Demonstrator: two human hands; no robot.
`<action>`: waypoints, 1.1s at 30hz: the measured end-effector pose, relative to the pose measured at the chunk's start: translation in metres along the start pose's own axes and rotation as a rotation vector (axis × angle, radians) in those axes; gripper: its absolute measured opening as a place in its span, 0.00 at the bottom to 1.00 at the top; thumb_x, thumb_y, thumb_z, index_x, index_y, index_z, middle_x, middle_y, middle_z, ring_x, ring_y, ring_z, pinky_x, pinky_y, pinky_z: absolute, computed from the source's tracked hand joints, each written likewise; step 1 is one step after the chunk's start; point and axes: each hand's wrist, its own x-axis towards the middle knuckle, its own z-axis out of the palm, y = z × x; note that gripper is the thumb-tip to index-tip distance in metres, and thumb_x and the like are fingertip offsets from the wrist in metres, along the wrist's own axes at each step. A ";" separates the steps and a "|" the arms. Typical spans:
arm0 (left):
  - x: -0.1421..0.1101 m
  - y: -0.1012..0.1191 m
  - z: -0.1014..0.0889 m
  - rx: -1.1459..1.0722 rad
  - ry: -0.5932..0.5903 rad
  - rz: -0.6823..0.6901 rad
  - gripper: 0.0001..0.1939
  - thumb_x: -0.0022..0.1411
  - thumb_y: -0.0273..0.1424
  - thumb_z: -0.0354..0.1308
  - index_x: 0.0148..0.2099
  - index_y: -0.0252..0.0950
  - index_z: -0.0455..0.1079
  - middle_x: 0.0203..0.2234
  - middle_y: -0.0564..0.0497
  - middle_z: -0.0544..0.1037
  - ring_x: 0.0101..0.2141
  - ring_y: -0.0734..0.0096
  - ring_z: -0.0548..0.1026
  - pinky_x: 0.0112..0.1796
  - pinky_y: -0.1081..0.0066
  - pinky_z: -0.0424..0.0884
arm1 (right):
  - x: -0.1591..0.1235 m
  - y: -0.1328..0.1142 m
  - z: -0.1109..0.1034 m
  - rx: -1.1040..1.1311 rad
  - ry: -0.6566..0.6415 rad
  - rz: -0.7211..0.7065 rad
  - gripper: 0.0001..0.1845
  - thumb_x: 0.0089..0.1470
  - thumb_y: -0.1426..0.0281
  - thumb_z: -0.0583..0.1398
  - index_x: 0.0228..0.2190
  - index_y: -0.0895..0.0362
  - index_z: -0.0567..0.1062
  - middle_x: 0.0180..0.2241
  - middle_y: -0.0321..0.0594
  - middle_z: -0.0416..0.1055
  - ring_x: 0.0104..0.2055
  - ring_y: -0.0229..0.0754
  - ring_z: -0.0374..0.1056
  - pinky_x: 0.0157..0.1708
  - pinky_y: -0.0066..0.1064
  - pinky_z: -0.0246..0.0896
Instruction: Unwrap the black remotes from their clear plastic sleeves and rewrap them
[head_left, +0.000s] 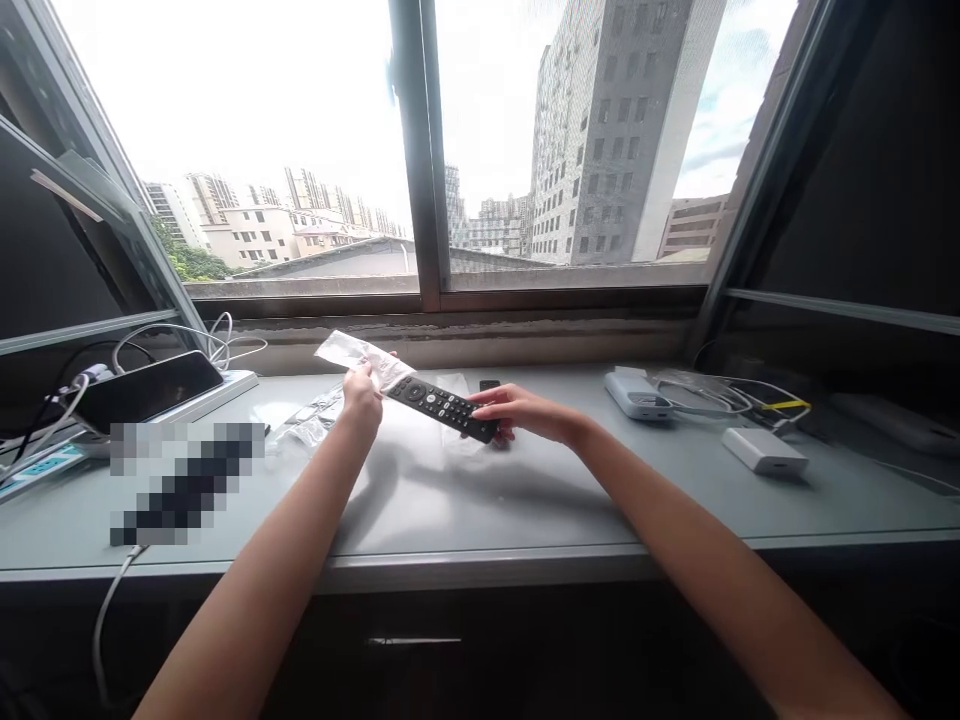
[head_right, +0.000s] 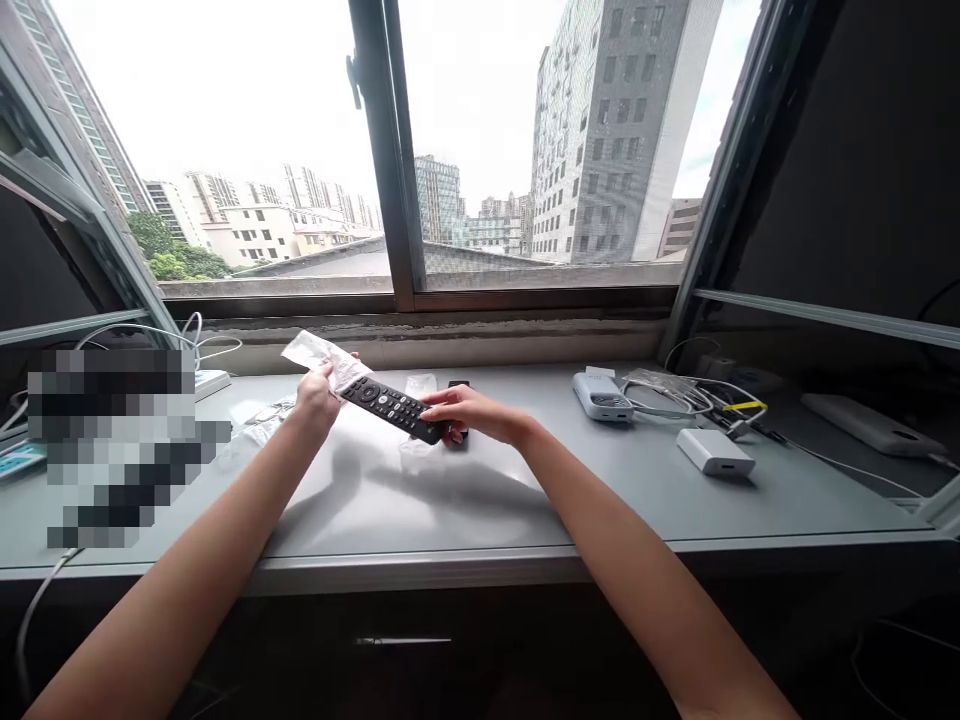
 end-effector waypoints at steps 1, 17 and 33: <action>0.003 0.000 -0.003 0.034 0.029 -0.006 0.13 0.63 0.19 0.47 0.49 0.32 0.63 0.29 0.49 0.75 0.27 0.75 0.75 0.29 0.78 0.73 | 0.000 0.002 -0.004 0.041 0.017 -0.027 0.26 0.51 0.62 0.64 0.50 0.60 0.74 0.33 0.42 0.76 0.22 0.30 0.62 0.20 0.22 0.53; -0.028 -0.015 -0.002 0.944 -0.490 -0.172 0.51 0.44 0.20 0.65 0.68 0.37 0.46 0.42 0.43 0.75 0.36 0.69 0.76 0.36 0.74 0.70 | -0.012 0.019 -0.053 0.103 0.703 0.401 0.15 0.54 0.81 0.60 0.45 0.62 0.72 0.42 0.47 0.75 0.32 0.34 0.71 0.21 0.18 0.64; -0.046 -0.022 0.007 1.662 -0.500 0.276 0.16 0.56 0.24 0.49 0.44 0.37 0.72 0.33 0.48 0.77 0.38 0.65 0.74 0.38 0.69 0.67 | -0.016 0.018 -0.053 -0.133 0.664 0.534 0.36 0.55 0.77 0.59 0.62 0.55 0.53 0.37 0.41 0.69 0.25 0.31 0.65 0.29 0.23 0.72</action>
